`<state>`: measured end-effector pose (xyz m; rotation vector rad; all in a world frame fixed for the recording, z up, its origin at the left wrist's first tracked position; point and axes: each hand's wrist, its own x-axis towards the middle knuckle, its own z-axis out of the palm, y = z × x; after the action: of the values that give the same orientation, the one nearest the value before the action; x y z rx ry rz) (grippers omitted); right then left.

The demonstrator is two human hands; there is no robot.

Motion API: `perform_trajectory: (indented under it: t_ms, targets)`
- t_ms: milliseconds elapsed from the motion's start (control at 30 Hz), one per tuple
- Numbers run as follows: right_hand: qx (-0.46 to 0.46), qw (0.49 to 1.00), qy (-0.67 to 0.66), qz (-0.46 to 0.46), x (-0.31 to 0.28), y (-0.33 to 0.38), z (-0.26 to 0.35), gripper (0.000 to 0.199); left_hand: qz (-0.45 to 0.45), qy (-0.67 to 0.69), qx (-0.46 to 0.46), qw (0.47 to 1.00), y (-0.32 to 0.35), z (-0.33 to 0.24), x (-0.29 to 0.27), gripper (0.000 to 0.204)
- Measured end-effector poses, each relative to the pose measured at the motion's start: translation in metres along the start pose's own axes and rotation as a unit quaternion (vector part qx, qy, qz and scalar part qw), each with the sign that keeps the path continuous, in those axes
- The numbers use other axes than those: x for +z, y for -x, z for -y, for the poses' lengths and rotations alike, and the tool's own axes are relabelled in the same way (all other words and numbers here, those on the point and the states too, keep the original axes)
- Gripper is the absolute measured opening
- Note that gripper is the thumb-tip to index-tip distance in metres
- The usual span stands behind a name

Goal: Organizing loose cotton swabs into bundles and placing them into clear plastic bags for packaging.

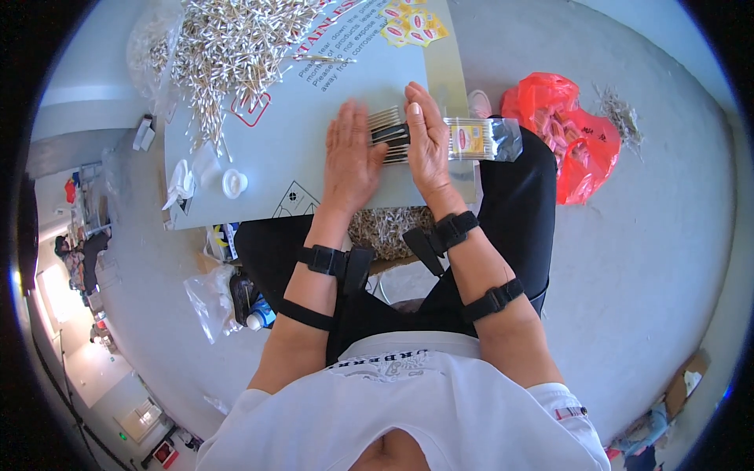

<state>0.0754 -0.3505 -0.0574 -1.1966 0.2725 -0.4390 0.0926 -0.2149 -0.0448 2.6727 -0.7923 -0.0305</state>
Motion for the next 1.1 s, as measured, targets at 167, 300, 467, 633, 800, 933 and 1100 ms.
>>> perform_trajectory:
  t_ms: [167,300,467,633,800,933,1100]
  targets:
    - [-0.046,0.980,0.164,0.102,-0.007,-0.033,0.009,0.037,-0.025,0.043,-0.001,0.999,-0.001,-0.014,-0.015,0.082]
    - [-0.011,0.955,0.228,0.189,-0.005,-0.035,0.019,0.038,-0.020,0.027,-0.020,0.999,0.003,-0.004,-0.008,0.086]
    - [0.005,0.974,0.155,0.168,-0.014,-0.010,0.014,0.040,-0.025,0.045,-0.010,0.999,0.004,-0.005,-0.005,0.080]
    - [-0.008,0.997,0.069,0.027,-0.008,0.009,0.008,0.042,-0.180,0.343,-0.070,0.919,-0.001,-0.005,0.005,0.067]
    - [-0.034,0.996,0.078,0.017,0.000,0.009,0.000,0.042,-0.215,0.433,-0.101,0.869,-0.008,-0.018,0.013,0.061]
    - [-0.015,0.999,0.026,0.015,-0.002,0.008,0.002,0.040,-0.216,0.430,-0.091,0.872,-0.009,-0.027,0.015,0.058]
    - [-0.034,0.997,0.065,0.026,-0.007,0.006,0.006,0.038,-0.224,0.505,-0.079,0.830,-0.008,-0.024,0.015,0.057]
